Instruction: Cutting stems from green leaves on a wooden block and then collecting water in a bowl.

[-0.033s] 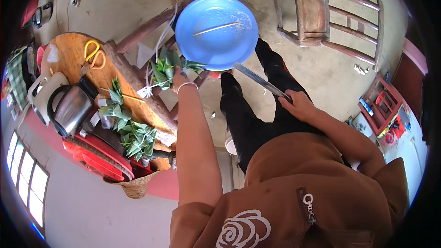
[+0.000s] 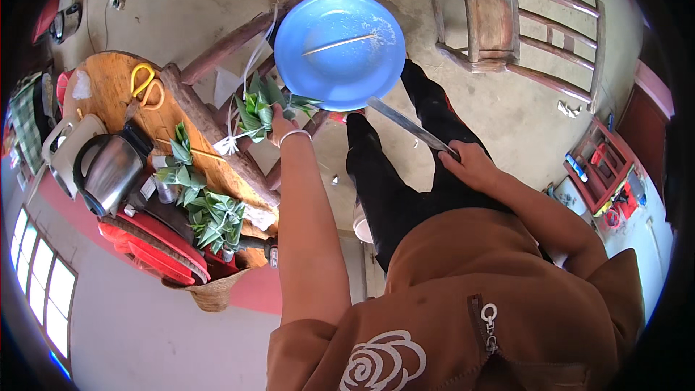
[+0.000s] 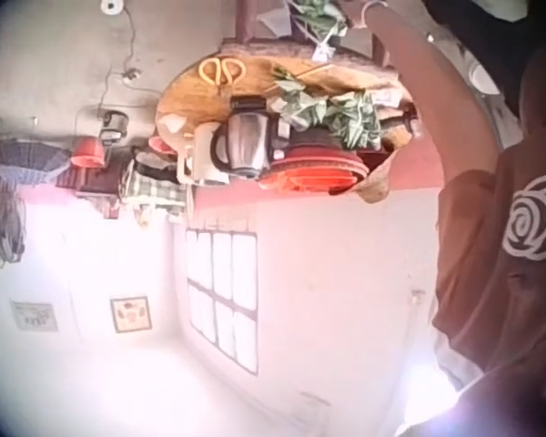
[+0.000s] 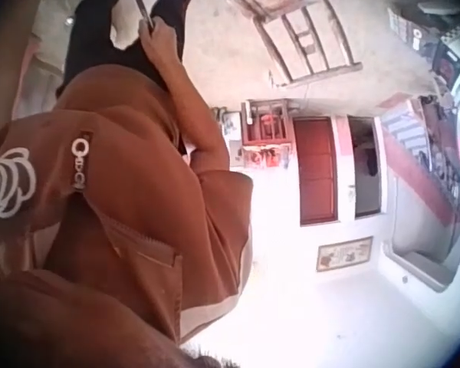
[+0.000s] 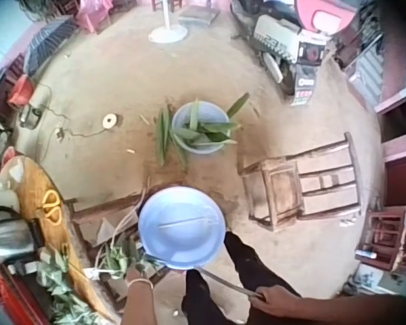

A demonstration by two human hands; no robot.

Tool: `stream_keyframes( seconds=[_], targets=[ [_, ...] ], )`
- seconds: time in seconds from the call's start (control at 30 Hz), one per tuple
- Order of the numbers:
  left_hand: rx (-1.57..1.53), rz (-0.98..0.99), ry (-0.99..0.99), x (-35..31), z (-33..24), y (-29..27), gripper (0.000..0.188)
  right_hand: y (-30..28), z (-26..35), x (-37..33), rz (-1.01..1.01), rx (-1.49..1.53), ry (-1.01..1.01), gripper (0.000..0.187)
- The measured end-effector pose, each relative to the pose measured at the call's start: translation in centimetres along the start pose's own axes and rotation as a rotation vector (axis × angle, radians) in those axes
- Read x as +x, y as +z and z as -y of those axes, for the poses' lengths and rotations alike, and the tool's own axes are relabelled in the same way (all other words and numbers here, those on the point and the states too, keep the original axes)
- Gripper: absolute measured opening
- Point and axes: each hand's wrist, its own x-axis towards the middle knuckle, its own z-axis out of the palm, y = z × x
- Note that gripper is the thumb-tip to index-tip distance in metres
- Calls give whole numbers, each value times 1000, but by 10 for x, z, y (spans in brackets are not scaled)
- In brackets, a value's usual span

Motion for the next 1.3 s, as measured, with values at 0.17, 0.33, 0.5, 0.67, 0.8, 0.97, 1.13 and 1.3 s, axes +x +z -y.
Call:
stream_keyframes(
  seconds=[0.17,0.33,0.5,0.67,0.8,0.97,1.13,1.3],
  targets=[
    [-291,164,-106,-29,14,-19,30,-23,3,6,29,-5,-14,33],
    [-97,564,-58,-45,12,-67,22,-43,22,4,39,-35,-89,34],
    [131,643,9,-60,-5,-120,27,-46,36,-2,29,-101,-181,35],
    [412,687,77,-58,-35,-183,27,-40,64,-17,65,-178,-224,36],
    [587,779,138,-79,-64,-219,21,-28,74,-30,86,-224,-256,37],
    [863,824,433,-46,-114,-251,23,6,102,-24,76,-178,-381,36],
    [1226,737,466,-33,-158,-274,37,37,122,-19,92,-210,-438,34],
    [1787,385,899,-56,-208,-278,44,53,154,-29,43,-214,-611,32]
  ],
)
